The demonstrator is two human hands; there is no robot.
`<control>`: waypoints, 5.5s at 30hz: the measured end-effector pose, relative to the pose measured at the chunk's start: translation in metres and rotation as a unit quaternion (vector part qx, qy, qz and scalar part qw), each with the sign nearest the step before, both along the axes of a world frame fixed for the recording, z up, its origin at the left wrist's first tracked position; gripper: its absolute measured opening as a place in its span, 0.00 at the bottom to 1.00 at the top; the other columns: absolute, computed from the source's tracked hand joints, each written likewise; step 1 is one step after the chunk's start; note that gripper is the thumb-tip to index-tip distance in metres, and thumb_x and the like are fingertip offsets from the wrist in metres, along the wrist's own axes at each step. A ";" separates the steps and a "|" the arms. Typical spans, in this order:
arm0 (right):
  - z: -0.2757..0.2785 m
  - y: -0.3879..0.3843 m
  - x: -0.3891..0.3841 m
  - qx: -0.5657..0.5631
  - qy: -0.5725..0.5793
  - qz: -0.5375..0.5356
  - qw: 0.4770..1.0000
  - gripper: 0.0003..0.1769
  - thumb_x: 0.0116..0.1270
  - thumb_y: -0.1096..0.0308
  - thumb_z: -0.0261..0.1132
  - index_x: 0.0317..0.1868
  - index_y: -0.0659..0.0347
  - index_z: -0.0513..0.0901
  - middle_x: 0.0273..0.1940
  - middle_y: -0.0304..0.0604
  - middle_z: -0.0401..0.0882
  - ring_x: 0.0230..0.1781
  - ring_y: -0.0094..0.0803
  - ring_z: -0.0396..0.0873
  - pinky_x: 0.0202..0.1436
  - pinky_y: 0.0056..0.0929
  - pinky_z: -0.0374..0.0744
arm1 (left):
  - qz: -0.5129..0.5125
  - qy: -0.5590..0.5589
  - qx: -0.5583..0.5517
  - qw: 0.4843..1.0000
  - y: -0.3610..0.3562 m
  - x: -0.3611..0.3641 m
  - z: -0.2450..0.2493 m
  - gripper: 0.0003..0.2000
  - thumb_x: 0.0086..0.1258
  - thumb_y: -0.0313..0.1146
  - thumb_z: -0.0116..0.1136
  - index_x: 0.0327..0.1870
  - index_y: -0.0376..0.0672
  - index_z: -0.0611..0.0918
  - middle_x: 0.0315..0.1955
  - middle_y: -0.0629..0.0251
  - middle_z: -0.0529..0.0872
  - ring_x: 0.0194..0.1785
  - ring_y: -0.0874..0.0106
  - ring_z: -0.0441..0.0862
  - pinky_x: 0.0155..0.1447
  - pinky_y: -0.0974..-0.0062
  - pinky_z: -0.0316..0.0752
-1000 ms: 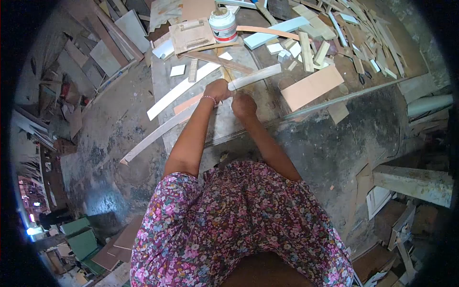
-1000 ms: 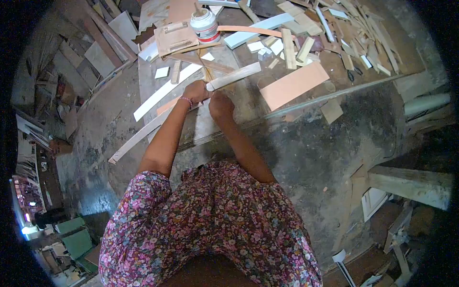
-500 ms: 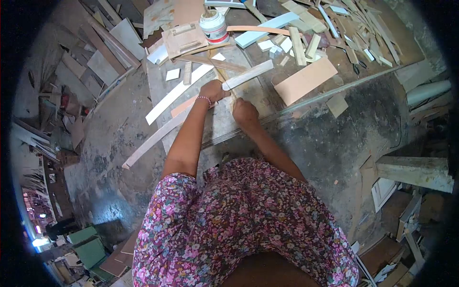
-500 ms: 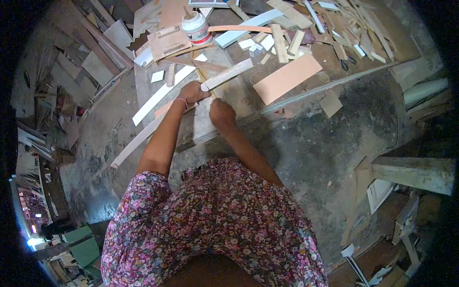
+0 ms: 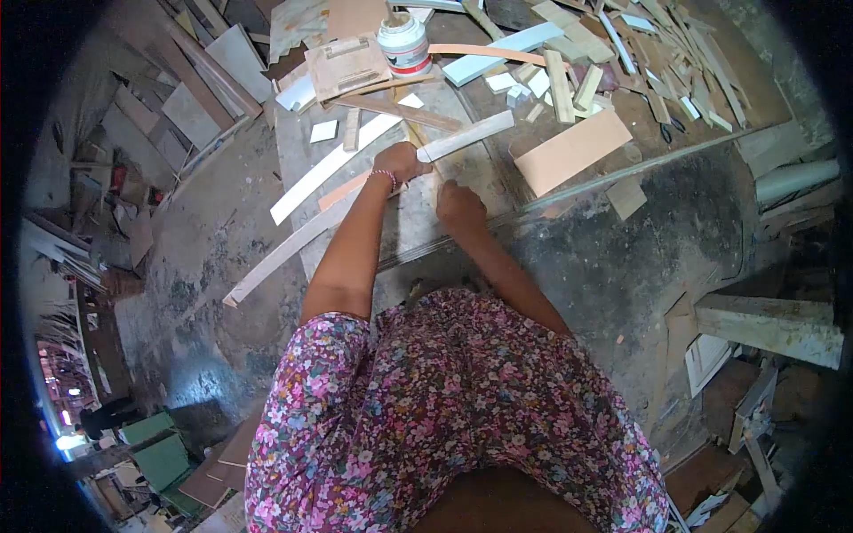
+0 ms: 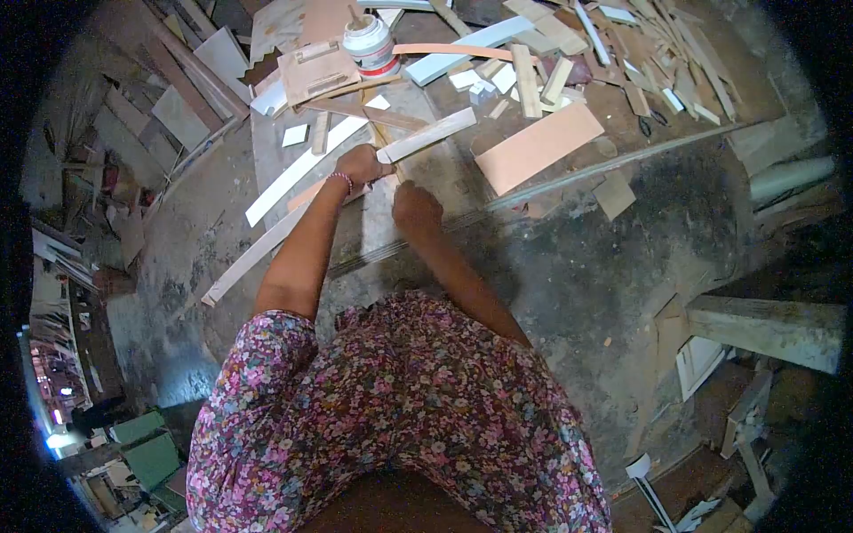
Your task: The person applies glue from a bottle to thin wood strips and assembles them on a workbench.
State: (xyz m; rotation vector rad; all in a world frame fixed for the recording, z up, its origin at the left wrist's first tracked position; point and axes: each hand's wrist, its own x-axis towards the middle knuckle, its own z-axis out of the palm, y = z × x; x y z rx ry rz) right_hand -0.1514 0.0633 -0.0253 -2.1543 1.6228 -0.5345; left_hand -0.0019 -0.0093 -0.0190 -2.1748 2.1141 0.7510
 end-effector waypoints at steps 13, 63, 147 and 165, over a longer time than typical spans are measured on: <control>0.000 -0.017 0.000 0.074 -0.013 0.009 0.997 0.11 0.54 0.67 0.47 0.25 0.66 0.72 0.25 0.54 0.75 0.29 0.48 0.75 0.31 0.42 0.74 | 0.022 -0.016 -0.002 1.000 -0.001 -0.003 0.009 0.20 0.45 0.47 0.58 0.30 0.36 0.79 0.32 0.50 0.79 0.38 0.58 0.77 0.42 0.67 0.71; -0.001 -0.043 0.028 0.088 0.015 0.029 0.996 0.17 0.60 0.63 0.45 0.29 0.69 0.74 0.26 0.57 0.75 0.29 0.50 0.74 0.35 0.44 0.72 | 0.120 -0.065 -0.260 0.956 0.013 -0.016 -0.005 0.25 0.63 0.47 0.32 0.17 0.41 0.79 0.19 0.57 0.79 0.26 0.63 0.76 0.40 0.67 0.64; 0.031 -0.004 0.034 0.136 0.070 -0.091 0.984 0.15 0.61 0.65 0.41 0.35 0.65 0.72 0.29 0.58 0.75 0.34 0.50 0.74 0.35 0.41 0.71 | -0.167 -0.004 -0.184 0.969 0.021 0.004 -0.022 0.09 0.53 0.31 0.43 0.27 0.35 0.74 0.22 0.52 0.79 0.26 0.60 0.77 0.36 0.61 0.68; 0.033 -0.005 0.031 0.166 0.089 -0.093 0.978 0.14 0.61 0.63 0.44 0.35 0.65 0.71 0.27 0.61 0.74 0.30 0.55 0.74 0.34 0.46 0.71 | -0.152 0.058 -0.111 0.980 0.002 0.013 -0.020 0.08 0.53 0.32 0.47 0.26 0.35 0.74 0.22 0.50 0.78 0.30 0.56 0.77 0.40 0.62 0.69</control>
